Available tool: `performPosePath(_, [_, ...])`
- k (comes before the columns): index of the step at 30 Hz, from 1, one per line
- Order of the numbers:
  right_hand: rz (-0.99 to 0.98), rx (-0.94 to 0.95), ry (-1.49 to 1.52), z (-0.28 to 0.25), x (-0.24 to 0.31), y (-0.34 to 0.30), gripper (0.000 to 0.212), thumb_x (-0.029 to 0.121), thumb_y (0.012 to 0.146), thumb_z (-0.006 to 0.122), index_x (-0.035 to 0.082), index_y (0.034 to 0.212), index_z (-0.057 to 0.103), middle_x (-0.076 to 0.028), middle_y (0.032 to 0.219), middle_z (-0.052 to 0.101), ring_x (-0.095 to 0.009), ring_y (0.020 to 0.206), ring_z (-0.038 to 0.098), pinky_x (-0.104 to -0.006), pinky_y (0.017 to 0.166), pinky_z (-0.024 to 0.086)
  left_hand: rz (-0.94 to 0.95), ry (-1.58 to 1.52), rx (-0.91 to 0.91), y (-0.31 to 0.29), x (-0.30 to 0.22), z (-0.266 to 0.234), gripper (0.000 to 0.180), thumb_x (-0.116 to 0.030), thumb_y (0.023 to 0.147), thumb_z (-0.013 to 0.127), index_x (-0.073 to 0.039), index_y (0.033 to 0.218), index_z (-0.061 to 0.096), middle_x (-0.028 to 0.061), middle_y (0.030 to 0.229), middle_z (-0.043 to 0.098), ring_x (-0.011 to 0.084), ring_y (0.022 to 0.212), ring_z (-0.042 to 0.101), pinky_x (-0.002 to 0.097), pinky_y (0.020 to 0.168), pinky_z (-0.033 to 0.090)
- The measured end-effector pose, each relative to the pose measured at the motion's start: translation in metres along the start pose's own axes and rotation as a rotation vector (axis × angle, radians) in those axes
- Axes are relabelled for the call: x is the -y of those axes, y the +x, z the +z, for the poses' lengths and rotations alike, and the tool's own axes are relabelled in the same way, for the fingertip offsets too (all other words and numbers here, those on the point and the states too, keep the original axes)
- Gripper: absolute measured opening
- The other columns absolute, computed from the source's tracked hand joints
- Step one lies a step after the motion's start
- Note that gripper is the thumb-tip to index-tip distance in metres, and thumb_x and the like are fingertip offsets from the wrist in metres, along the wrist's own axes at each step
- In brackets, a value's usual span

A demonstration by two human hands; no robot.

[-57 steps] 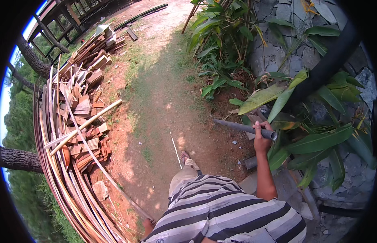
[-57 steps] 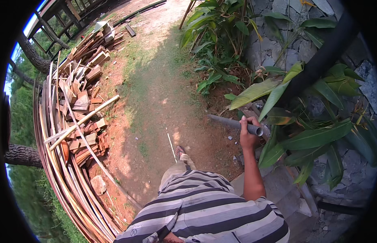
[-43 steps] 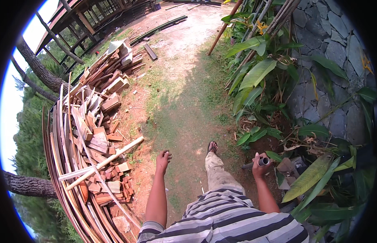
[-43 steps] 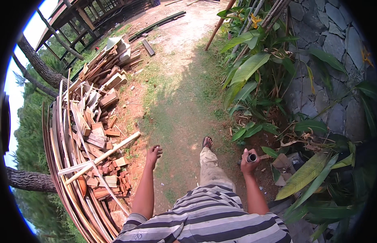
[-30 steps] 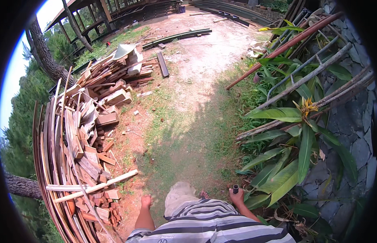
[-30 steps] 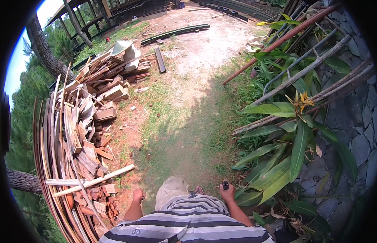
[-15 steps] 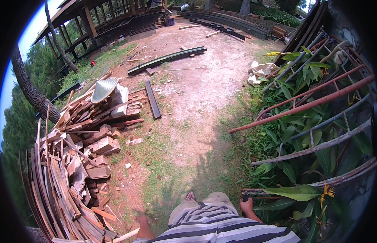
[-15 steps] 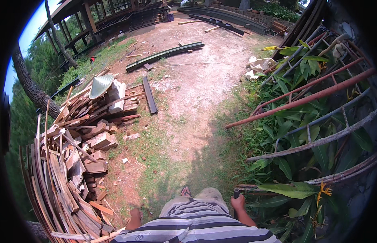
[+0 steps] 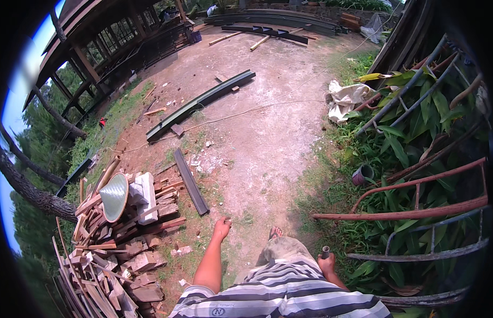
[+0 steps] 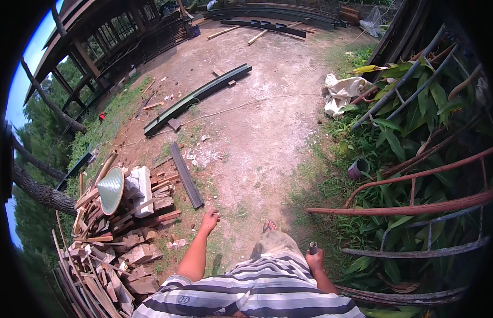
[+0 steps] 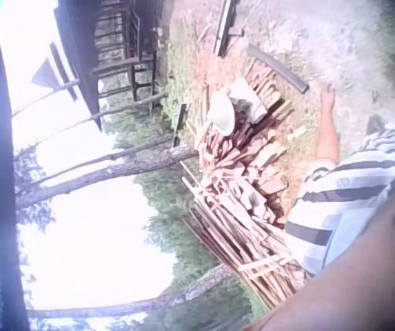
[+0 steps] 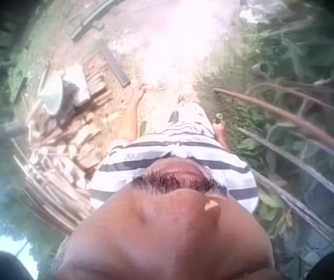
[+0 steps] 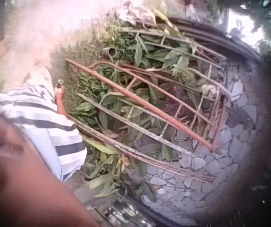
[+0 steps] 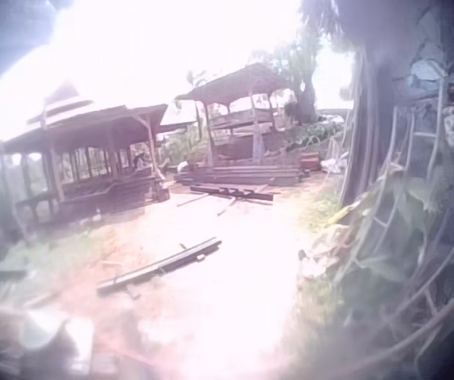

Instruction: The person paints several long metal beams with a paint roller, moving along their length to cover the top surfaces.

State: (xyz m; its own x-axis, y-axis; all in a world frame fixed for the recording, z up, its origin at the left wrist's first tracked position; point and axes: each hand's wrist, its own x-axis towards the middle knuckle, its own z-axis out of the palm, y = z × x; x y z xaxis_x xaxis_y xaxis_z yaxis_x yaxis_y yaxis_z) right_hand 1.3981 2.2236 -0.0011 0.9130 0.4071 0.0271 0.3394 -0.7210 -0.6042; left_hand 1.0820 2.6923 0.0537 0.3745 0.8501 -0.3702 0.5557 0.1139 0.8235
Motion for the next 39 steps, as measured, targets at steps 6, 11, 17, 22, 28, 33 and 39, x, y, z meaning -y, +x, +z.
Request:
performPosePath(6, [0.101,0.304,0.062,-0.033,0.252,0.218,0.031,0.020,0.082,0.079,-0.001,0.070,0.059,-0.015,0.065,0.064,-0.031,0.065,0.067,-0.0474,0.066,0.052,-0.820,-0.235,-0.100,0.004,0.085,-0.050,0.022,-0.026,0.103,0.054,-0.011,0.114,0.064,0.0059,0.086,0.064,0.0217,0.067,0.063,0.0390,0.052,0.045])
performPosePath(11, [-0.027,0.376,0.300,0.016,0.424,0.392,0.038,0.009,0.088,0.072,0.008,0.062,0.044,-0.001,0.054,0.048,-0.014,0.046,0.052,-0.0344,0.046,0.041,-1.092,-0.484,-0.308,0.043,0.104,-0.079,0.018,-0.014,0.096,0.052,0.000,0.104,0.062,0.0153,0.079,0.064,0.0251,0.048,0.055,0.0385,0.039,0.037])
performPosePath(17, [-0.322,0.465,0.451,0.120,0.673,0.522,0.035,0.011,0.090,0.074,0.003,0.066,0.050,-0.002,0.056,0.042,-0.011,0.056,0.038,-0.0350,0.051,0.034,-1.021,-0.401,-0.515,0.215,0.066,-0.121,0.023,-0.015,0.088,0.057,-0.002,0.100,0.071,0.0198,0.078,0.070,0.0326,0.056,0.066,0.0442,0.048,0.050])
performPosePath(22, [-0.590,0.568,0.604,0.168,0.849,0.608,0.032,0.011,0.097,0.072,0.003,0.071,0.053,-0.002,0.059,0.054,-0.008,0.057,0.048,-0.0285,0.054,0.038,-0.498,-0.385,-0.391,0.490,-0.138,-0.138,0.029,-0.026,0.096,0.060,-0.001,0.103,0.072,0.0142,0.088,0.074,0.0224,0.075,0.071,0.0413,0.066,0.056])
performPosePath(28, [-0.689,0.604,0.911,0.255,0.966,0.716,0.030,0.027,0.105,0.063,0.002,0.088,0.060,-0.009,0.082,0.067,-0.019,0.084,0.069,-0.0445,0.104,0.050,-0.503,-1.274,0.463,0.686,-0.479,-0.127,0.083,-0.079,0.099,0.034,-0.008,0.139,0.051,0.0168,0.124,0.072,0.0291,0.102,0.074,0.0415,0.087,0.057])
performPosePath(33, [-0.642,0.808,0.970,0.329,1.027,0.800,0.038,0.036,0.106,0.059,-0.001,0.109,0.065,-0.016,0.111,0.070,-0.028,0.115,0.067,-0.0471,0.110,0.046,-0.330,-1.819,-0.119,0.832,-0.565,-0.130,0.043,-0.042,0.099,0.069,-0.009,0.122,0.056,0.0119,0.108,0.067,0.0276,0.094,0.068,0.0452,0.091,0.057])
performPosePath(39, [-0.887,0.977,0.219,0.417,1.067,0.915,0.044,0.022,0.092,0.076,0.002,0.129,0.066,-0.020,0.126,0.068,-0.038,0.118,0.066,-0.0438,0.099,0.052,-0.617,-1.796,-0.847,0.979,-0.511,-0.219,0.015,-0.009,0.091,0.065,-0.001,0.099,0.056,0.0098,0.078,0.054,0.0209,0.060,0.056,0.0314,0.050,0.054])
